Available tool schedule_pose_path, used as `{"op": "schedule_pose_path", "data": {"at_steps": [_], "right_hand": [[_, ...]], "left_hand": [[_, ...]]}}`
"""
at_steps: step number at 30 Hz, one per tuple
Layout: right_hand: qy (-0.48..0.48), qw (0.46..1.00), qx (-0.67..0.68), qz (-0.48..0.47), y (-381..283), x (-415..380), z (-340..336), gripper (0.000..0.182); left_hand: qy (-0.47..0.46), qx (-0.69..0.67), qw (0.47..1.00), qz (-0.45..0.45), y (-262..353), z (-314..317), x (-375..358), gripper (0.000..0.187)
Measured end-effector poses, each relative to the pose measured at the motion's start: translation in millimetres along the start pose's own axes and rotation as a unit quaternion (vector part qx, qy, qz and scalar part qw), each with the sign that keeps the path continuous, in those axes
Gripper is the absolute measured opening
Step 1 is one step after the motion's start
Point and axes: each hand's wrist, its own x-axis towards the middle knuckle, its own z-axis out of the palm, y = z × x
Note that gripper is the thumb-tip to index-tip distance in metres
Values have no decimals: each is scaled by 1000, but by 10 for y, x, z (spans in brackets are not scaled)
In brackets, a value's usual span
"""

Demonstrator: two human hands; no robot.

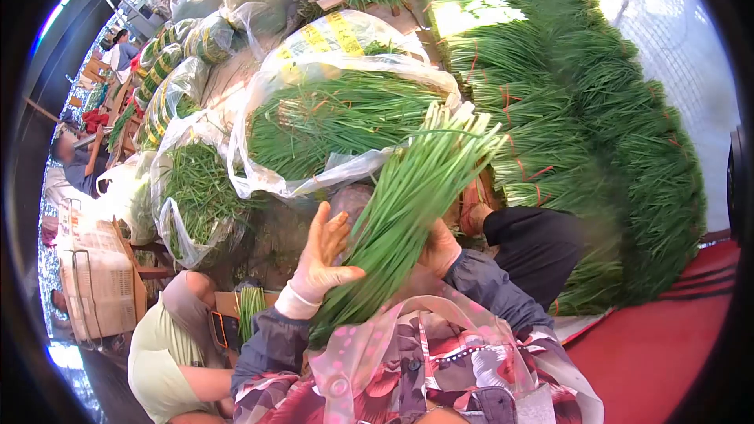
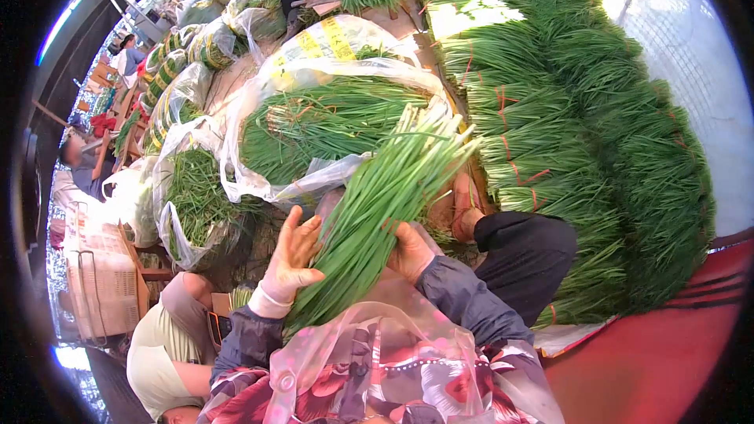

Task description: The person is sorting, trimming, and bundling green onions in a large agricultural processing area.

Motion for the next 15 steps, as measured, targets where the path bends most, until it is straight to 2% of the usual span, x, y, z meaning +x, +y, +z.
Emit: {"op": "schedule_pose_path", "data": {"at_steps": [1, 2, 4, 5, 7, 8, 10, 12, 13, 14, 15], "right_hand": [[7, 1000, -9, 9, 14, 11, 10, 51], [12, 1000, -17, 19, 28, 34, 23, 50], [28, 999, -35, 11, 29, 26, 216, 49], [16, 999, -21, 24, 30, 41, 218, 51], [7, 999, -5, 38, 38, 42, 164, 52], [11, 999, 3, 44, 67, 58, 69, 55], [11, 999, 7, 51, 54, 85, 31, 58], [-12, 994, 36, 103, 1, 101, 79, 57], [54, 986, -154, 30, -111, 115, 106, 52], [55, 986, -153, 30, -293, 80, 197, 52], [79, 895, -430, 83, -509, -2, 329, 48]], "left_hand": [[-26, -105, 994, -6, -225, -4, 52, 135], [-50, -101, 991, -77, -101, 217, 26, 131], [-102, 11, 990, -100, -444, 310, -29, 119], [-105, 12, 989, -101, -573, 321, -16, 119], [-111, 37, 988, -96, -742, 341, -20, 89], [-111, 37, 988, -98, -692, 360, -9, 89], [-150, 6, 957, -248, -519, 417, 91, 69], [-126, -8, 964, -232, -557, 459, 88, 62], [-114, -23, 971, -211, -574, 468, 94, 62], [-101, -38, 976, -188, -582, 472, 95, 61], [-100, -39, 976, -190, -520, 473, 107, 61]]}}
